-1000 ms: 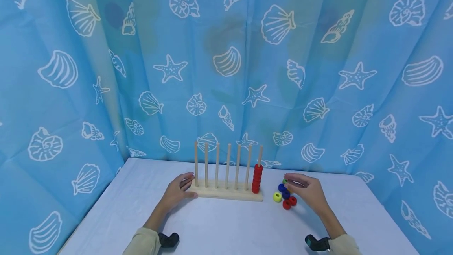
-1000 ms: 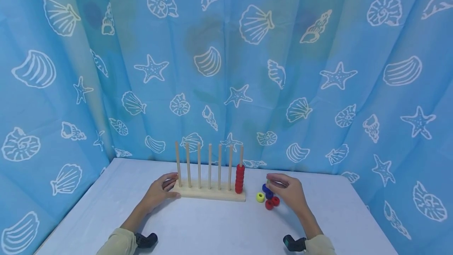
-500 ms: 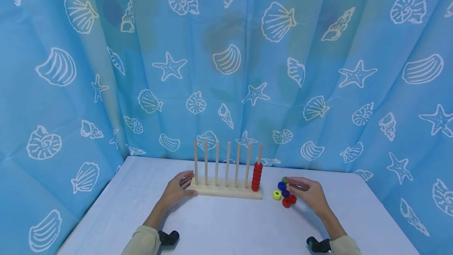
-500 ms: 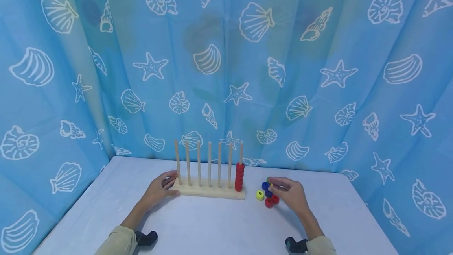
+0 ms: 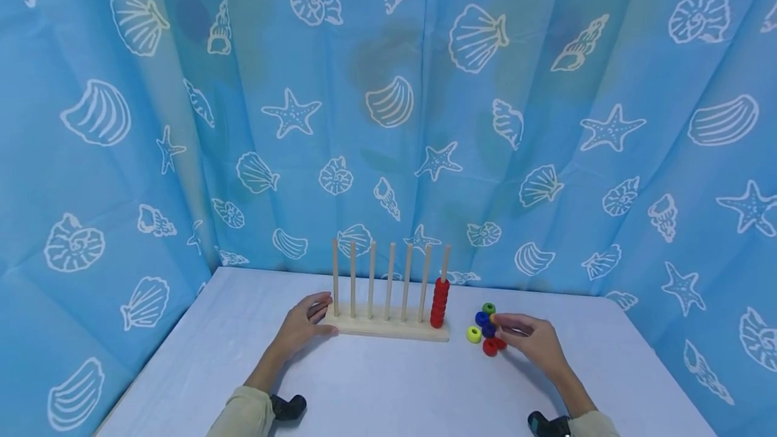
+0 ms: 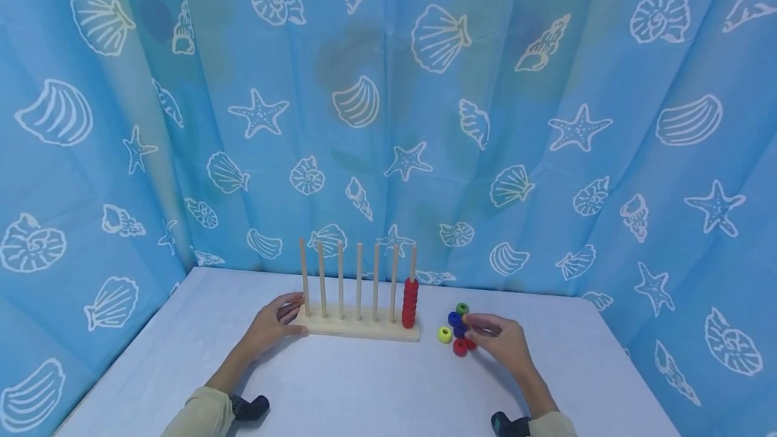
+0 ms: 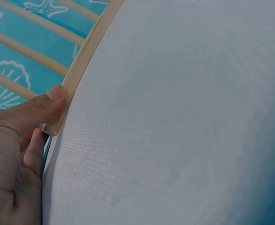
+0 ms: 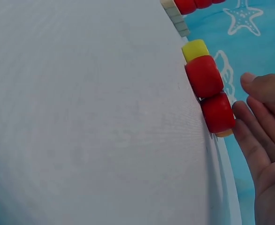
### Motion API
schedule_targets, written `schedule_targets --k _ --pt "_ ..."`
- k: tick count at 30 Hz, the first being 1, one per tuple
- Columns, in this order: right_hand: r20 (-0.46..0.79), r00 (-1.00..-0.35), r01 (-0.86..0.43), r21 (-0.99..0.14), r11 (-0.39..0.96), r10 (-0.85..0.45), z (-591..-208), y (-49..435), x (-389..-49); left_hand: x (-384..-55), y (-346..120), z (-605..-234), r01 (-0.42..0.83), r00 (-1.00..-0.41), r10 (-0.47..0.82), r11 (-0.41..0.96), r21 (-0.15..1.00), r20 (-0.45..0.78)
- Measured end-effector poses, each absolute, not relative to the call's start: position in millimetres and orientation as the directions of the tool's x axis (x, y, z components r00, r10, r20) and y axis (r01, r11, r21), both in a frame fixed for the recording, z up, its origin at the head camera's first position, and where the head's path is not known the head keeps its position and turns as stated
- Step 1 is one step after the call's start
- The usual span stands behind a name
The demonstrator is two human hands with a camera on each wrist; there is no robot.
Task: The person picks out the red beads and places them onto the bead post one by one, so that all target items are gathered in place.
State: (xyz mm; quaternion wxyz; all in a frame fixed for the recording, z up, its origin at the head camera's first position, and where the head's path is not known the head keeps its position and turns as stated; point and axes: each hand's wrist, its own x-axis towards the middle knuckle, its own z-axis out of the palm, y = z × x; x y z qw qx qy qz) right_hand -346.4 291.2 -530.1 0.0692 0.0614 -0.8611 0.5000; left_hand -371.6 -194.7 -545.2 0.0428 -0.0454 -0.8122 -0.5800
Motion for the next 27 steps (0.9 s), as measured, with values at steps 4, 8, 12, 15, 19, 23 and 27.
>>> schedule_targets --k 4,8,12,15,19,23,27 --pt "0.183 -0.982 -0.182 -0.853 0.489 -0.048 -533 293 -345 -370 -195 -545 0.121 -0.993 0.026 0.325 0.938 0.119" --pt "0.180 -0.982 -0.185 -0.859 0.477 -0.057 -537 295 -344 -368 -194 -544 0.126 -0.992 0.028 0.321 0.939 0.123" --pt "0.165 -0.985 -0.172 -0.864 0.474 -0.057 -540 296 -345 -368 -194 -542 0.120 -0.993 0.022 0.322 0.939 0.119" --pt "0.154 -0.987 -0.160 -0.860 0.484 -0.053 -541 296 -345 -368 -194 -542 0.118 -0.993 0.020 0.326 0.938 0.118" --pt "0.143 -0.989 -0.146 -0.849 0.508 -0.045 -542 296 -344 -369 -193 -542 0.120 -0.993 0.020 0.324 0.938 0.120" --pt "0.151 -0.987 -0.159 -0.850 0.502 -0.056 -543 297 -344 -368 -193 -541 0.122 -0.992 0.019 0.320 0.939 0.123" --pt "0.150 -0.985 -0.170 -0.880 0.444 -0.080 -544 299 -342 -367 -193 -540 0.120 -0.993 0.022 0.319 0.940 0.120"
